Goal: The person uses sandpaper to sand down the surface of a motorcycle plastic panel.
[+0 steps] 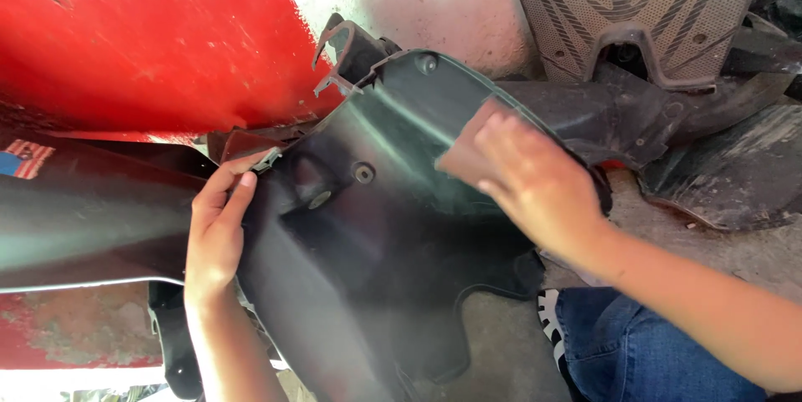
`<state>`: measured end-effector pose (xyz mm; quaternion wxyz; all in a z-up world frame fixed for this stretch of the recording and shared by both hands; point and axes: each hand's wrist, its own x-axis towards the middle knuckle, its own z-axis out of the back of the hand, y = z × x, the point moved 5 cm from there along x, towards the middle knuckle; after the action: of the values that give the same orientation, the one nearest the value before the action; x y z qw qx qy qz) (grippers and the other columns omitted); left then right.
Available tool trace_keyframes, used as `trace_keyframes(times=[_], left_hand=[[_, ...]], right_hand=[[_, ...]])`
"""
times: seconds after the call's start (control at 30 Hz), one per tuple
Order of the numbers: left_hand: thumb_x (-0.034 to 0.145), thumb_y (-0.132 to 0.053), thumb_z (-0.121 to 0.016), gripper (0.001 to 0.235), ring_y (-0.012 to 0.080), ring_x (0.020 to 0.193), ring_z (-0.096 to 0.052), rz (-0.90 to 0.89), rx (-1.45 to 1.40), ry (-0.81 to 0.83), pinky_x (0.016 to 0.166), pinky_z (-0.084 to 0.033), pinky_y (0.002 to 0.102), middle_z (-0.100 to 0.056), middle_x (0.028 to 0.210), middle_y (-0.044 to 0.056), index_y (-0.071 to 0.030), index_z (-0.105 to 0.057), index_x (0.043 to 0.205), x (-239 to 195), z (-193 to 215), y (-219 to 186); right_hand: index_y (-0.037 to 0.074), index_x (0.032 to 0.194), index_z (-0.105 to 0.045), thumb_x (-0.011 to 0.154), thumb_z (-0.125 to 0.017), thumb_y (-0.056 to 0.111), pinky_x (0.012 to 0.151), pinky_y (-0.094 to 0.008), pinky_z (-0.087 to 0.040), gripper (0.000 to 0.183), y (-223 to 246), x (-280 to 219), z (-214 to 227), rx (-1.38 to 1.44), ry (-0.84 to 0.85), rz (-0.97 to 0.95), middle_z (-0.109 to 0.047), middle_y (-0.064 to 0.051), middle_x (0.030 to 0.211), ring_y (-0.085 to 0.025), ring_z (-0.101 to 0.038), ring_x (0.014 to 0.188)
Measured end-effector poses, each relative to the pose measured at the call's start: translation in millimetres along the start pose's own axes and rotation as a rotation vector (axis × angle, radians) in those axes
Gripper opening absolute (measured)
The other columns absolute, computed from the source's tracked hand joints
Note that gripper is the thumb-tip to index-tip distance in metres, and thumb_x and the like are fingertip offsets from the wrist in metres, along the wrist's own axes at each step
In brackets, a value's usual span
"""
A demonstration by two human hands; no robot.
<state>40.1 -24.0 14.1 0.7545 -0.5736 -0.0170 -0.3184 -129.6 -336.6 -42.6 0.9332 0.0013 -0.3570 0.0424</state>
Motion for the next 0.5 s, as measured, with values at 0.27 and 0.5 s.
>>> trace_keyframes(times=[0.27, 0.5], left_hand=[[0.108, -0.008, -0.048, 0.030, 0.0106, 0.119, -0.057, 0.012, -0.045, -0.007, 0.109, -0.040, 0.026, -0.069, 0.124, 0.004, 0.002, -0.065, 0.131, -0.1, 1.7, 4.9], [0.108, -0.008, -0.048, 0.031, 0.0108, 0.121, -0.057, -0.010, -0.018, -0.014, 0.111, -0.039, 0.026, -0.069, 0.125, 0.004, 0.002, -0.065, 0.131, -2.4, -1.5, -3.4]], right_hand=[[-0.004, 0.146, -0.048, 0.084, -0.073, 0.030, 0.117, -0.047, -0.037, 0.074, 10.9, -0.6, 2.0, 0.049, 0.034, 0.063, -0.048, -0.023, 0.153, -0.036, -0.048, 0.142], [0.024, 0.148, -0.049, 0.082, -0.070, 0.026, 0.117, -0.046, -0.034, 0.070, 26.7, 0.5, -16.1, 0.027, 0.169, 0.123, -0.048, -0.020, 0.151, -0.033, -0.044, 0.141]])
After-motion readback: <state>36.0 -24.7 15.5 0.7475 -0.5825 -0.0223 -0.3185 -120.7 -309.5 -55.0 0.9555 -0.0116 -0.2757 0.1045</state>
